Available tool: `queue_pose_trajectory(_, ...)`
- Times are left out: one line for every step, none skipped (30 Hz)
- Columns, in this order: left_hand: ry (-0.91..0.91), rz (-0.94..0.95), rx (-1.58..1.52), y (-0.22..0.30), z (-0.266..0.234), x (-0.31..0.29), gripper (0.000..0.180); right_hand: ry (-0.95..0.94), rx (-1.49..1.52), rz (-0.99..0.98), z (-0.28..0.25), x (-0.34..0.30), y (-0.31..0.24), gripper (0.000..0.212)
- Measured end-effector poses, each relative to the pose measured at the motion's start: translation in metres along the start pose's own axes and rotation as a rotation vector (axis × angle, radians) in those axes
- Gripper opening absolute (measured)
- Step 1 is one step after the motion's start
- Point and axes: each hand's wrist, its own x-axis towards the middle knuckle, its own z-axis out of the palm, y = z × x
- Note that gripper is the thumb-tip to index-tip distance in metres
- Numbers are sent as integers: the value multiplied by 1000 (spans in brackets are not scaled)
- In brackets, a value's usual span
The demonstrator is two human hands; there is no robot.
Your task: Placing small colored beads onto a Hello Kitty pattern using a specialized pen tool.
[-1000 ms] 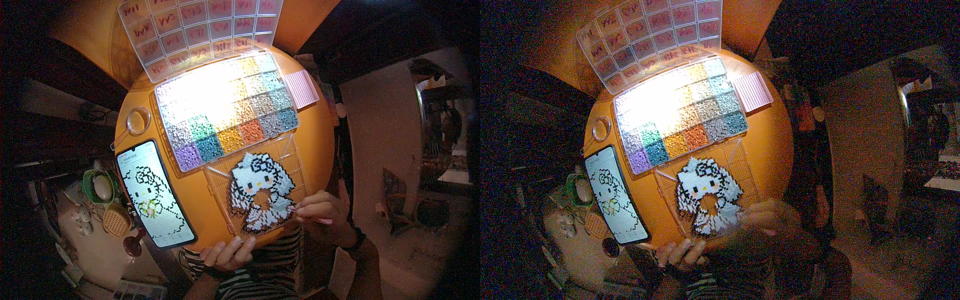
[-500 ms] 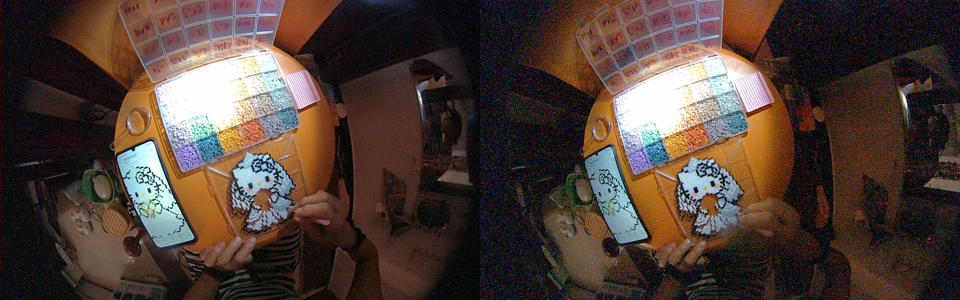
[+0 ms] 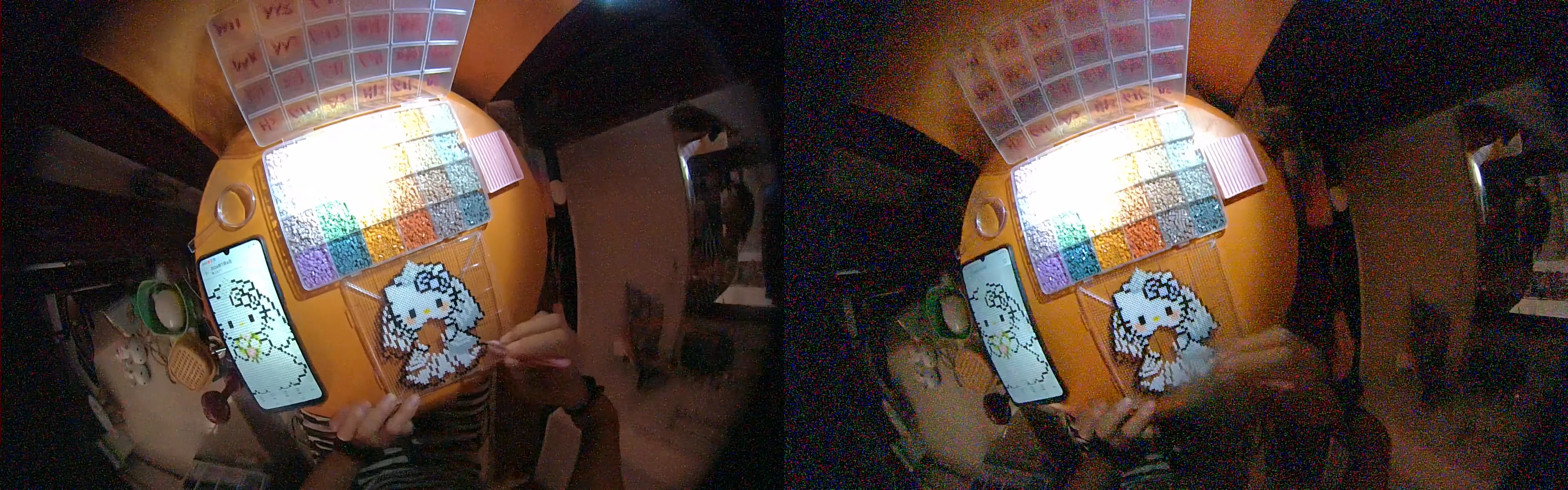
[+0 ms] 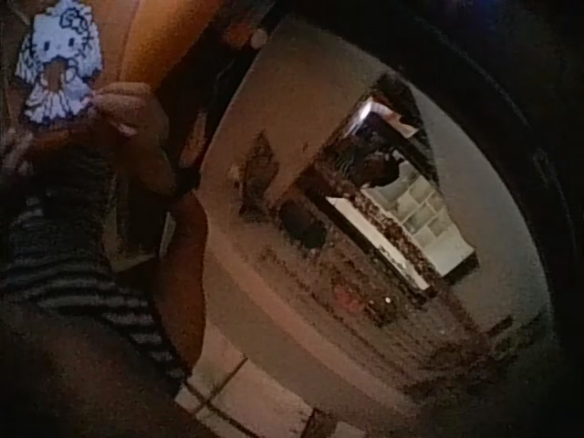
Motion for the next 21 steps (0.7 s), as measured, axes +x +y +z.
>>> queue_pose_trajectory(-43,-7,-25,1,-2,-3,22,72,36,-23,0,6,3,15)
queue_pose_trajectory(-86,-13,-49,1,-4,-3,22,144,73,-45,1,14,8,14)
queue_pose_trajectory(-78,-12,-49,0,-7,2,22,216,108,-67,2,23,12,13)
queue_pose_trajectory(-97,9,-2,-1,-11,7,23,287,143,-89,2,33,15,13)
queue_pose_trajectory(-123,26,52,-3,-13,9,23,356,190,-110,3,43,20,14)
queue_pose_trajectory(-123,25,63,-4,-14,6,23,355,198,-116,1,55,23,14)
queue_pose_trajectory(-156,41,53,-5,-16,3,24,327,52,-74,-6,70,23,12)
queue_pose_trajectory(-193,58,49,-6,-18,2,24,298,-87,-32,-10,85,25,10)
queue_pose_trajectory(-185,62,39,-6,-16,7,24,302,-101,-32,-15,97,28,10)
queue_pose_trajectory(-150,61,37,-5,-16,14,23,343,-73,-43,-16,109,33,7)
queue_pose_trajectory(-118,59,43,-5,-15,19,23,384,-37,-57,-17,119,37,6)
queue_pose_trajectory(-120,57,50,-4,-10,15,23,383,-30,-61,-13,127,43,6)
queue_pose_trajectory(-23,34,43,-2,0,7,23,357,63,-14,-10,134,49,6)
queue_pose_trajectory(78,12,27,-1,6,3,22,331,145,35,-9,139,52,6)
queue_pose_trajectory(82,12,25,1,9,-1,22,315,212,38,-8,143,54,6)
queue_pose_trajectory(103,4,26,2,11,-4,23,316,206,37,-9,147,59,6)
queue_pose_trajectory(118,-6,33,2,12,-7,23,329,119,-36,-6,151,67,7)
queue_pose_trajectory(118,-6,34,3,11,-8,23,342,30,-109,-5,155,72,7)
queue_pose_trajectory(101,-15,24,3,11,-10,23,349,39,-110,-3,157,73,7)
queue_pose_trajectory(84,-26,15,4,11,-12,24,348,41,-111,-3,158,74,7)
queue_pose_trajectory(85,-27,16,2,11,-16,24,344,-1,-96,-4,158,74,7)
